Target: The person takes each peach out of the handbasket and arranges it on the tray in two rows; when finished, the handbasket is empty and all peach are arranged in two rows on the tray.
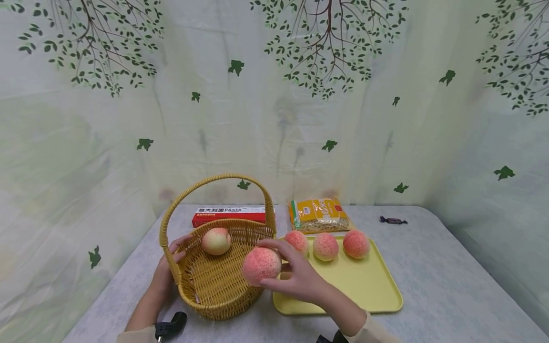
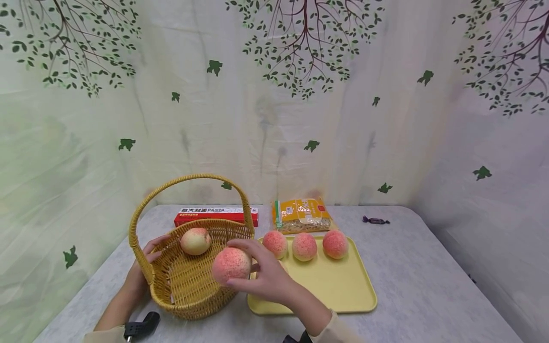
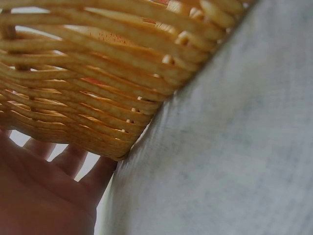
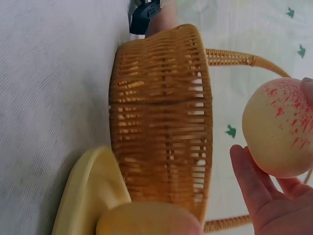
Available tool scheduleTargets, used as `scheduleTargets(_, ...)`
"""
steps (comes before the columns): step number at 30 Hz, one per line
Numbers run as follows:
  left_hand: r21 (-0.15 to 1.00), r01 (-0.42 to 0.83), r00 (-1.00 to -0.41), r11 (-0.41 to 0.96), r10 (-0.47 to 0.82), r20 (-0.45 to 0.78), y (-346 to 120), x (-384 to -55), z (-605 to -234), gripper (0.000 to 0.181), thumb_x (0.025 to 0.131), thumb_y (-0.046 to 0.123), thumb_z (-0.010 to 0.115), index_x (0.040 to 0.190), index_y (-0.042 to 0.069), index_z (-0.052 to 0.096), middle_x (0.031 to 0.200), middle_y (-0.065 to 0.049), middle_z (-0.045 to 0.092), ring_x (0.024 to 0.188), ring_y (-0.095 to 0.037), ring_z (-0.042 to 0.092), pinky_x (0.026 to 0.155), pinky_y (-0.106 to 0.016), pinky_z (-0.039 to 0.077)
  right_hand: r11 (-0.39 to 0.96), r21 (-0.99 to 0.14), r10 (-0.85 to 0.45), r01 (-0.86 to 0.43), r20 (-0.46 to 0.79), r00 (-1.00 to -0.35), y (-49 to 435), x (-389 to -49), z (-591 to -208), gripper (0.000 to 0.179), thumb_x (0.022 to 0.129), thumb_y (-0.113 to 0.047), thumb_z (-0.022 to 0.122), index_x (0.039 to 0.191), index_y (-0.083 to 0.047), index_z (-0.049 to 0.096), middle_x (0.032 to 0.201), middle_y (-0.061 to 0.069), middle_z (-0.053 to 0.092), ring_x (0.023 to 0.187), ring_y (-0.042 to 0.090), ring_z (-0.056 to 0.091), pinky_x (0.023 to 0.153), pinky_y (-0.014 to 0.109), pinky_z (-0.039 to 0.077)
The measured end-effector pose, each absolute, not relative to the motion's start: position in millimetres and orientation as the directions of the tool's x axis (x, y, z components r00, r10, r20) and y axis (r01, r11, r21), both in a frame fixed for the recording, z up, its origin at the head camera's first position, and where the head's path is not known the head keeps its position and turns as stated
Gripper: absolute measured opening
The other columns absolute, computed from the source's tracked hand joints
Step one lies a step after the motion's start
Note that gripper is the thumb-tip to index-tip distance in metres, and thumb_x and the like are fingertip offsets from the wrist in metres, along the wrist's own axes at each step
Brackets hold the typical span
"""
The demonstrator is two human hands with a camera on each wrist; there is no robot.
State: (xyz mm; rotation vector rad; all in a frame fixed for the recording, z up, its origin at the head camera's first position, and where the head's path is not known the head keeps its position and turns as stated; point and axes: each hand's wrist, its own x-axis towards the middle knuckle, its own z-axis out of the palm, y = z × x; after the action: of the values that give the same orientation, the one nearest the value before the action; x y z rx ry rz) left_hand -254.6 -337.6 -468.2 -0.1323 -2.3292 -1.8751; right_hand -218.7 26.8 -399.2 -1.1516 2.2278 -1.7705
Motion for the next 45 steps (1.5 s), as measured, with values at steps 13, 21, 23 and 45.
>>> scheduleTargets(13, 0.959, 0.168, -0.984, 0.227, -0.026, 0.178, -336.6, -254.7, -467.4, 0.048, 0.105, 0.023, 0.032, 0.150, 0.009, 0.039, 0.157, -0.011, 0.033, 0.128, 0.010, 0.032, 0.095, -0.004, 0.028, 0.109, -0.831, -0.479, -0.545, 0.436, -0.761, 69.7, -225.5, -397.3, 0.059, 0.090, -0.015, 0.073, 0.142, -0.023, 0.048, 0.142, 0.008, 0.051, 0.109, 0.012, 0.064, 0.088, 0.031, 0.055)
scheduleTargets(21, 0.962, 0.147, -0.987, 0.231, -0.035, 0.159, -337.8, -252.5, -470.4, 0.048, 0.105, 0.026, 0.033, 0.150, 0.010, 0.039, 0.157, -0.010, 0.033, 0.129, 0.010, 0.031, 0.095, -0.004, 0.027, 0.133, -0.833, -0.429, -0.537, 0.440, -0.789, 86.2, -228.9, -401.2, 0.058, 0.089, -0.014, 0.074, 0.141, -0.021, 0.049, 0.139, 0.008, 0.053, 0.103, 0.013, 0.067, 0.082, 0.031, 0.056)
scheduleTargets(23, 0.961, 0.151, -0.986, 0.231, -0.033, 0.163, -337.9, -251.8, -470.7, 0.048, 0.105, 0.026, 0.034, 0.150, 0.010, 0.039, 0.157, -0.010, 0.033, 0.128, 0.010, 0.031, 0.095, -0.004, 0.027, 0.149, -0.842, -0.407, -0.519, 0.426, -0.808, 90.0, -228.9, -401.0, 0.058, 0.088, -0.015, 0.074, 0.140, -0.021, 0.050, 0.141, 0.009, 0.051, 0.105, 0.015, 0.066, 0.082, 0.031, 0.056)
scheduleTargets(45, 0.966, 0.136, -0.989, 0.220, -0.031, 0.146, -338.8, -254.3, -470.2, 0.049, 0.105, 0.029, 0.033, 0.151, 0.013, 0.038, 0.158, -0.007, 0.032, 0.131, 0.008, 0.030, 0.095, -0.005, 0.028, 0.297, -0.906, -0.228, -0.301, 0.240, -0.944, 135.3, -236.9, -422.7, 0.057, 0.090, -0.026, 0.074, 0.140, -0.023, 0.047, 0.136, 0.014, 0.053, 0.107, 0.027, 0.064, 0.079, 0.026, 0.056)
